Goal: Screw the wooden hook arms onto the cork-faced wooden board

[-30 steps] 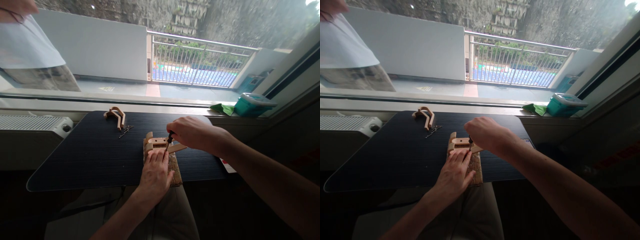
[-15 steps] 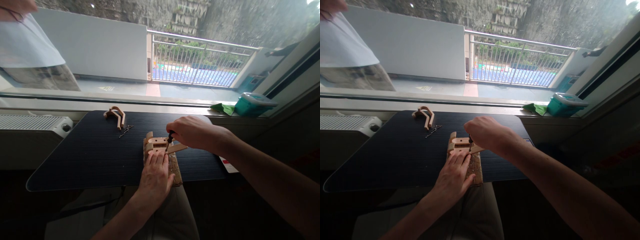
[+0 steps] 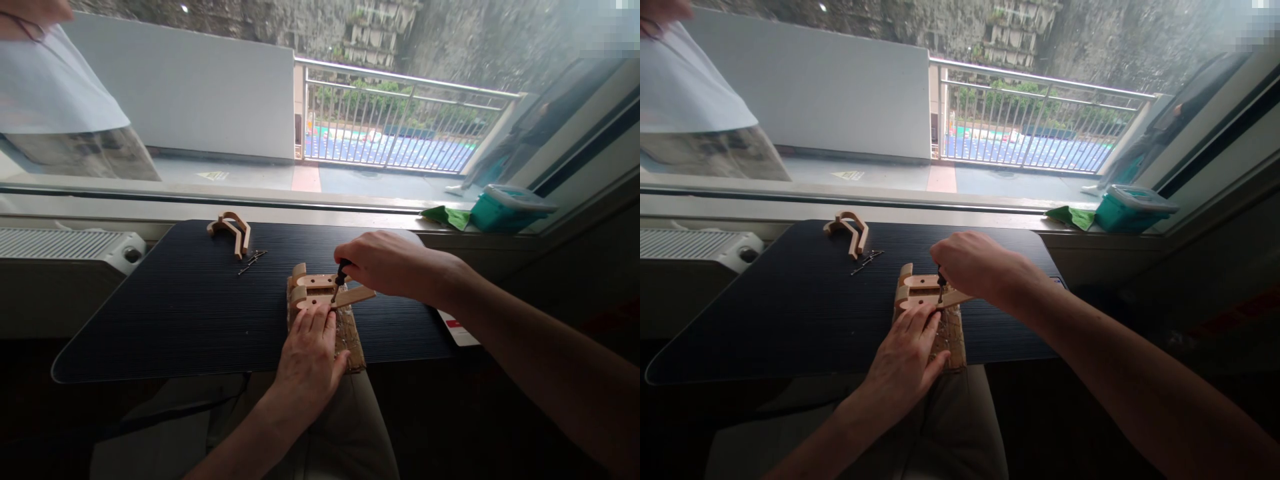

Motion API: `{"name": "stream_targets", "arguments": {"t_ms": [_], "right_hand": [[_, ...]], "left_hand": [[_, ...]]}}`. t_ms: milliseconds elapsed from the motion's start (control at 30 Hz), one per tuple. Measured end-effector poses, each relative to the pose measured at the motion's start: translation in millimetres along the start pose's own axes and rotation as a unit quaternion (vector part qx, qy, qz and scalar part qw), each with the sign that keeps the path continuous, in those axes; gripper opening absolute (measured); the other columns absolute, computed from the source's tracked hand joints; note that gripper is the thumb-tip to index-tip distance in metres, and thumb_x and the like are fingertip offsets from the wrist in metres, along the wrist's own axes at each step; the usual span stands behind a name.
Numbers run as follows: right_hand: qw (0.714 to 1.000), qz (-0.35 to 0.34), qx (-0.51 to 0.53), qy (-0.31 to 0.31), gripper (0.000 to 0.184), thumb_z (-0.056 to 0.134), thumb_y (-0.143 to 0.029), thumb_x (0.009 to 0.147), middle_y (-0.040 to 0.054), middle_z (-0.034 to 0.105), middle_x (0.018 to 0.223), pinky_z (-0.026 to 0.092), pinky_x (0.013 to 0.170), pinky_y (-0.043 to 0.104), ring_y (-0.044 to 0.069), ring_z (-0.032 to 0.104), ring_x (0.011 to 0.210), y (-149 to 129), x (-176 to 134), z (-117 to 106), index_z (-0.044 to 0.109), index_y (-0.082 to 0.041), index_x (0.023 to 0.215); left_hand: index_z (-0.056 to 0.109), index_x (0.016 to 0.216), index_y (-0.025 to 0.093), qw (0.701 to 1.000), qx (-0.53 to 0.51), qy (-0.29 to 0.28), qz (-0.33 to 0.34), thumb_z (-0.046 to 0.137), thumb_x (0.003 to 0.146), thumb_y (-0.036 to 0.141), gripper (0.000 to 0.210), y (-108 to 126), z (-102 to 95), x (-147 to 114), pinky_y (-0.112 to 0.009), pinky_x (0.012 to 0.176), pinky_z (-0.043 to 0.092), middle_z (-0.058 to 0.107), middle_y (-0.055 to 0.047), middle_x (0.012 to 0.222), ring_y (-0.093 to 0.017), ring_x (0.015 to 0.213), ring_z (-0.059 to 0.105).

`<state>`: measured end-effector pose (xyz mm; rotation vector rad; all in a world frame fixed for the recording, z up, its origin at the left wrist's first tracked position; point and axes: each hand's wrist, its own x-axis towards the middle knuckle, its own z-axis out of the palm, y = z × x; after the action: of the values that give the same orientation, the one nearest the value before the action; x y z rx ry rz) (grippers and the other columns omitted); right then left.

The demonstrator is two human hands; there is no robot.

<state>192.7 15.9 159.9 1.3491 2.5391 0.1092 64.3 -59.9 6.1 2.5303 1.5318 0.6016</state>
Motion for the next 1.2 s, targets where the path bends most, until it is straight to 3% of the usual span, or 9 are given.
{"name": "stream_targets", "arguments": {"t_ms": [133,267,400,500,600,833,1000,1200], "right_hand": [[1.000,0.000,0.006,0.009,0.027,0.043,-0.028,0.084,0.0078,0.067,0.079,0.025,0.051,0.026,0.015,0.057,0.066,1,-1,0,0.067,-0.019,0.094],[0.999,-0.029,0.030,0.034,0.024,0.042,-0.024,0.083,0.0047,0.067,0.081,0.024,0.052,0.024,0.013,0.054,0.068,5,-4,4,0.066,-0.021,0.087],[0.998,-0.035,0.045,0.033,0.024,0.042,-0.022,0.082,0.0047,0.067,0.081,0.024,0.052,0.025,0.012,0.052,0.067,4,-4,4,0.066,-0.019,0.084],[0.997,-0.038,0.052,0.035,0.025,0.041,-0.022,0.083,0.0049,0.066,0.080,0.024,0.053,0.025,0.011,0.051,0.066,3,-3,3,0.066,-0.018,0.083],[0.998,-0.034,0.048,0.035,0.026,0.041,-0.023,0.084,0.0056,0.066,0.078,0.025,0.053,0.025,0.012,0.051,0.065,1,-2,2,0.066,-0.017,0.083],[0.996,-0.030,0.068,0.046,0.030,0.041,-0.023,0.082,0.0048,0.068,0.085,0.026,0.054,0.025,0.013,0.055,0.068,3,-3,4,0.063,-0.023,0.104],[0.996,-0.045,0.073,0.034,0.024,0.042,-0.022,0.083,0.0046,0.067,0.082,0.027,0.054,0.024,0.012,0.055,0.068,6,-3,5,0.065,-0.020,0.091],[0.999,-0.027,0.040,0.025,0.025,0.042,-0.024,0.084,0.0051,0.066,0.076,0.024,0.052,0.025,0.013,0.055,0.065,4,-3,2,0.066,-0.019,0.090]], "left_hand": [[0.050,0.120,0.011,1.000,-0.013,0.016,0.017,0.058,0.075,0.029,0.049,-1,-2.6,-4,-0.048,0.104,0.032,0.048,-0.014,0.127,-0.029,0.120,0.040],[0.054,0.112,0.020,0.995,-0.052,0.080,0.027,0.052,0.080,0.023,0.032,-12,-12.8,-14,-0.042,0.097,0.037,0.057,-0.007,0.111,-0.023,0.109,0.049],[0.055,0.092,0.020,0.979,-0.098,0.166,-0.062,0.051,0.080,0.023,0.013,-36,-18.0,-19,-0.035,0.080,0.043,0.059,-0.001,0.085,-0.017,0.084,0.056],[0.054,0.098,0.019,0.961,-0.126,0.194,-0.153,0.056,0.076,0.031,0.025,-54,-12.9,-14,-0.034,0.077,0.044,0.056,0.000,0.077,-0.016,0.076,0.055],[0.053,0.109,0.017,0.953,-0.161,0.180,-0.184,0.058,0.074,0.033,0.040,-65,-6.2,-6,-0.033,0.076,0.046,0.056,0.000,0.077,-0.016,0.074,0.056],[0.055,0.108,0.019,0.956,-0.212,0.127,-0.160,0.056,0.074,0.030,0.036,-67,-4.6,7,-0.030,0.073,0.048,0.062,-0.002,0.082,-0.015,0.071,0.058],[0.056,0.105,0.019,0.955,-0.224,0.114,-0.157,0.055,0.075,0.029,0.031,-66,-5.2,9,-0.029,0.070,0.049,0.064,-0.002,0.080,-0.015,0.070,0.060],[0.056,0.103,0.019,0.957,-0.217,0.110,-0.156,0.053,0.077,0.031,0.029,-68,-3.1,10,-0.028,0.070,0.049,0.064,-0.001,0.079,-0.015,0.069,0.060]]}}
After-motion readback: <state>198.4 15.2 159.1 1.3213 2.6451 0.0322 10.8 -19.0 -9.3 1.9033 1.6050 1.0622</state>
